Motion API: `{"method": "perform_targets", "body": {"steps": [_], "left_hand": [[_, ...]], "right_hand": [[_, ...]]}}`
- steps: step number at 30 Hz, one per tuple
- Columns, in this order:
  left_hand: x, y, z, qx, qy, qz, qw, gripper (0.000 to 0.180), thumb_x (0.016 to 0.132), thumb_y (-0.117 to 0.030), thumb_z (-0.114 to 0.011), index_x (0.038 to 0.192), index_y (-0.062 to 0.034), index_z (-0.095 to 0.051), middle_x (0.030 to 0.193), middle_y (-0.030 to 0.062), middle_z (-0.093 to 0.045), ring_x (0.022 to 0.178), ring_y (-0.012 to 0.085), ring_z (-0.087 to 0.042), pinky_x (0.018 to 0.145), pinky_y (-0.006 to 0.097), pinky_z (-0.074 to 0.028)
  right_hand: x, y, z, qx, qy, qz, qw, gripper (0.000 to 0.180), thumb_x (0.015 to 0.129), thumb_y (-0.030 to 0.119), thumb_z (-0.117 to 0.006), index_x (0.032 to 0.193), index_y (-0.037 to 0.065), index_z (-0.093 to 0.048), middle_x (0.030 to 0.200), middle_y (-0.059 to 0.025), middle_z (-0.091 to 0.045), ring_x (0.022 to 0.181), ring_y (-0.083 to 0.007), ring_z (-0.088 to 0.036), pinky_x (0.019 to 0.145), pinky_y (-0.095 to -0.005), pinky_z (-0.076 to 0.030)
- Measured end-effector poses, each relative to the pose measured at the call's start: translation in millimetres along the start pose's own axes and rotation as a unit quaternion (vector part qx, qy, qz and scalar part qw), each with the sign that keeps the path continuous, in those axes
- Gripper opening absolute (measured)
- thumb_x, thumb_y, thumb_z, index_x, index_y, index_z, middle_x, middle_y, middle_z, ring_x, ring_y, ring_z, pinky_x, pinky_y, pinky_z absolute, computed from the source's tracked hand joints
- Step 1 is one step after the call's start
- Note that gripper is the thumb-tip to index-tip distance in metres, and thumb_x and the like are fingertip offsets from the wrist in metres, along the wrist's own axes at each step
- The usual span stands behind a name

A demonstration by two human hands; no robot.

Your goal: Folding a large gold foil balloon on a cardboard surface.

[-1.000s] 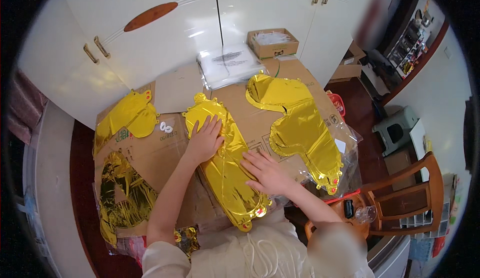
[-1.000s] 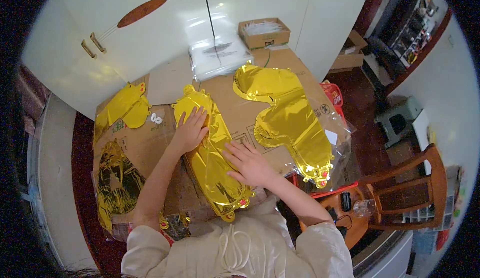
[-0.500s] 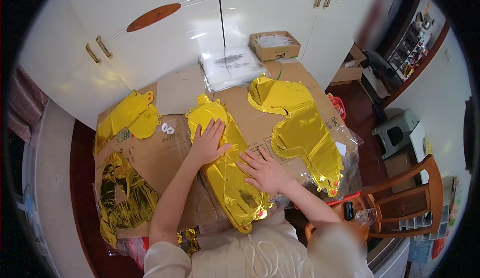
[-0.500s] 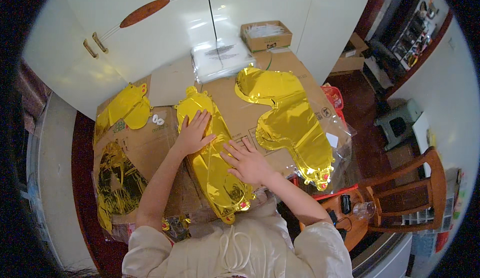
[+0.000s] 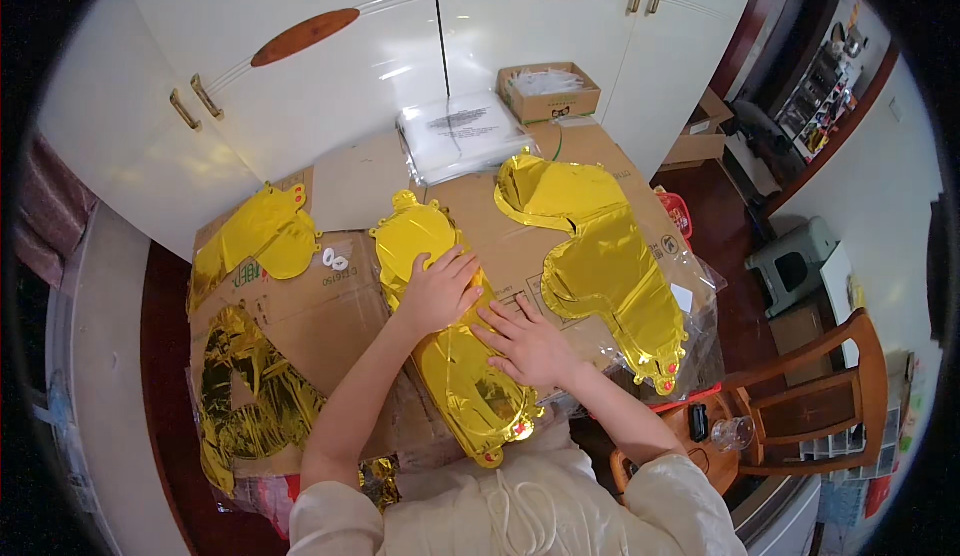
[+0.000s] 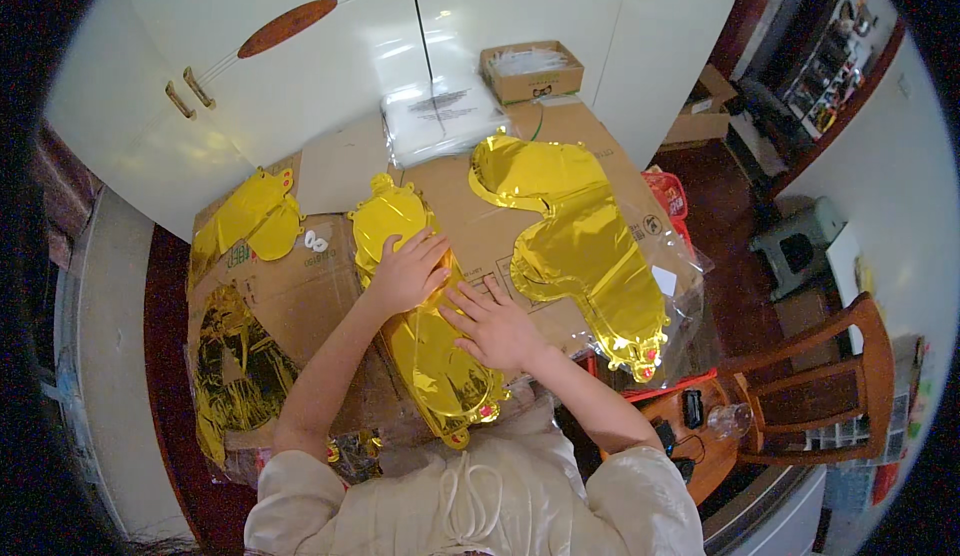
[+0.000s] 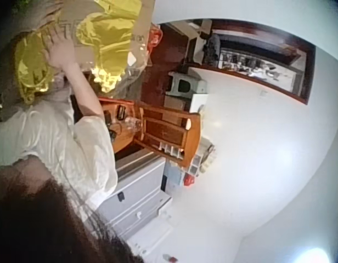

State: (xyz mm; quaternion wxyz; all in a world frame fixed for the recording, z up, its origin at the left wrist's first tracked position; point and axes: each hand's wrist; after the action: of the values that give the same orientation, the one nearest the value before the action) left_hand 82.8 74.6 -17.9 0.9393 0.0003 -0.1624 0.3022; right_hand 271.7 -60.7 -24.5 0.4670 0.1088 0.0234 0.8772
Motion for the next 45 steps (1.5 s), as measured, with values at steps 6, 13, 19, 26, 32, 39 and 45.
{"method": "perform_targets", "body": {"steps": [6,13,19,26,32,39,45], "left_hand": [[13,11,-10,0.022,-0.018,0.046,0.999,0.046,0.093,-0.035,-0.054,0.131,-0.0079,-0.054,0.138,0.0052,-0.054,0.131,0.0205,-0.045,0.098,0.053,-0.034],[30,30,-10,-0.004,0.052,0.108,0.993,0.052,0.094,-0.036,-0.053,0.137,-0.0073,-0.047,0.144,0.0073,-0.048,0.134,0.0231,-0.041,0.101,0.054,-0.032],[31,35,-12,-0.010,0.088,0.108,0.990,0.079,0.086,-0.056,-0.058,0.144,-0.0063,-0.039,0.152,0.0090,-0.039,0.138,0.0259,-0.037,0.104,0.055,-0.030],[26,36,-12,0.011,0.109,0.094,0.990,0.100,0.076,-0.069,-0.061,0.147,-0.0043,-0.034,0.155,0.0097,-0.032,0.141,0.0252,-0.032,0.105,0.056,-0.029],[29,34,-9,0.015,0.125,0.096,0.987,0.099,0.076,-0.065,-0.063,0.148,-0.0046,-0.032,0.157,0.0092,-0.029,0.141,0.0248,-0.030,0.105,0.056,-0.028],[29,35,-10,0.029,0.124,0.093,0.987,0.102,0.075,-0.065,-0.064,0.149,-0.0021,-0.030,0.157,0.0091,-0.028,0.142,0.0251,-0.030,0.105,0.057,-0.028],[29,32,-10,0.022,0.126,0.101,0.987,0.111,0.069,-0.072,-0.064,0.149,-0.0016,-0.030,0.156,0.0115,-0.030,0.141,0.0256,-0.031,0.105,0.057,-0.028]], "right_hand": [[0,0,-1,0.014,-0.001,-0.003,1.000,0.054,0.097,0.042,-0.045,0.143,0.013,-0.046,0.150,-0.0104,-0.041,0.142,-0.0273,-0.032,0.118,-0.0543,-0.014],[0,-1,2,0.024,0.001,-0.004,1.000,0.054,0.097,0.041,-0.046,0.142,0.013,-0.046,0.150,-0.0113,-0.041,0.143,-0.0279,-0.031,0.118,-0.0540,-0.013],[-6,-4,1,0.045,0.000,0.003,0.999,0.054,0.097,0.040,-0.045,0.140,0.008,-0.048,0.149,-0.0125,-0.042,0.142,-0.0272,-0.032,0.118,-0.0538,-0.015],[-25,-9,22,0.134,0.039,0.026,0.990,0.045,0.097,0.034,-0.049,0.132,0.008,-0.056,0.139,-0.0131,-0.052,0.135,-0.0269,-0.043,0.118,-0.0519,-0.019],[38,-69,27,0.127,-0.094,-0.002,0.987,0.025,0.087,0.024,-0.061,0.108,0.012,-0.068,0.110,-0.0049,-0.066,0.109,-0.0252,-0.058,0.096,-0.0438,-0.041],[120,-103,-3,0.048,-0.112,-0.051,0.991,0.035,0.075,0.033,-0.072,0.107,0.020,-0.070,0.117,-0.0014,-0.062,0.110,-0.0235,-0.056,0.094,-0.0408,-0.042],[112,-109,-7,0.023,-0.098,-0.053,0.994,0.045,0.070,0.040,-0.077,0.112,0.026,-0.070,0.131,-0.0012,-0.057,0.124,-0.0246,-0.048,0.100,-0.0459,-0.037]]}}
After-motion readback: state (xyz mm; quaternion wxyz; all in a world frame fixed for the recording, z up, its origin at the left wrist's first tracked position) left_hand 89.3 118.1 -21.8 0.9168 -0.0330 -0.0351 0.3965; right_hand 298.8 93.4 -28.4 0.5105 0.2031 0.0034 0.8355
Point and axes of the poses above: each hand's wrist, its own x-axis towards the middle knuckle, its own z-axis out of the back of the hand, y = z × x
